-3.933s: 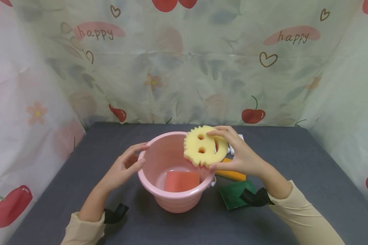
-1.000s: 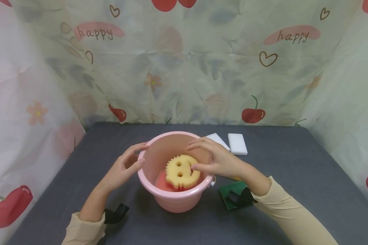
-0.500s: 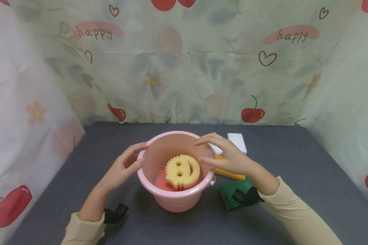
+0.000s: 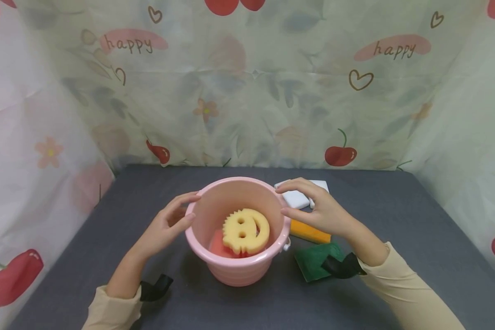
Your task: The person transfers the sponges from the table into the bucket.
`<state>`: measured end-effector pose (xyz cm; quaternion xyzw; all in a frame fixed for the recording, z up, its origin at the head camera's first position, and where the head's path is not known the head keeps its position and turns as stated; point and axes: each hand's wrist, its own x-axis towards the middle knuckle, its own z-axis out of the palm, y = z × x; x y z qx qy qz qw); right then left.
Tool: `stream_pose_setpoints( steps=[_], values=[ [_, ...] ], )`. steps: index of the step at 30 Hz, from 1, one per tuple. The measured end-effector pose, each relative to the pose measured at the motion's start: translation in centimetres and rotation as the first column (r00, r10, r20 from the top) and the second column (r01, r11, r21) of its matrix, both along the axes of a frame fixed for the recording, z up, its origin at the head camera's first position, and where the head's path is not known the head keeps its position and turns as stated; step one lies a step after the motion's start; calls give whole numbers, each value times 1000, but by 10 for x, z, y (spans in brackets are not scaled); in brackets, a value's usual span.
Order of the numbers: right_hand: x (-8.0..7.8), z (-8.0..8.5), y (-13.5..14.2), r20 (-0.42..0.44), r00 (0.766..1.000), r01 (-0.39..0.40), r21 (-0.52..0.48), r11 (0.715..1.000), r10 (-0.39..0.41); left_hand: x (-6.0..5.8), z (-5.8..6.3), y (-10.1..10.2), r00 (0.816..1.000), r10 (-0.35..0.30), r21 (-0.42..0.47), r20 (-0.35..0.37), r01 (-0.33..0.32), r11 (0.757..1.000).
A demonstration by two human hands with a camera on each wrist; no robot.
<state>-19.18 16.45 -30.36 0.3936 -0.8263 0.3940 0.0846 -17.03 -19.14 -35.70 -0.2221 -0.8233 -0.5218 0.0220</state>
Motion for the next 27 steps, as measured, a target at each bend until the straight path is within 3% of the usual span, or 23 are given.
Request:
stream_pose_setpoints(
  steps=[11,27],
  values=[
    [0,-4,21,28,990,138,5,990,-138,0,0,0,1000,2,-1,-6,-2,1000],
    [-12,-23,45,34,986,161,-19,987,-161,0,0,1,1000,-11,19,6,11,1000]
  ],
)
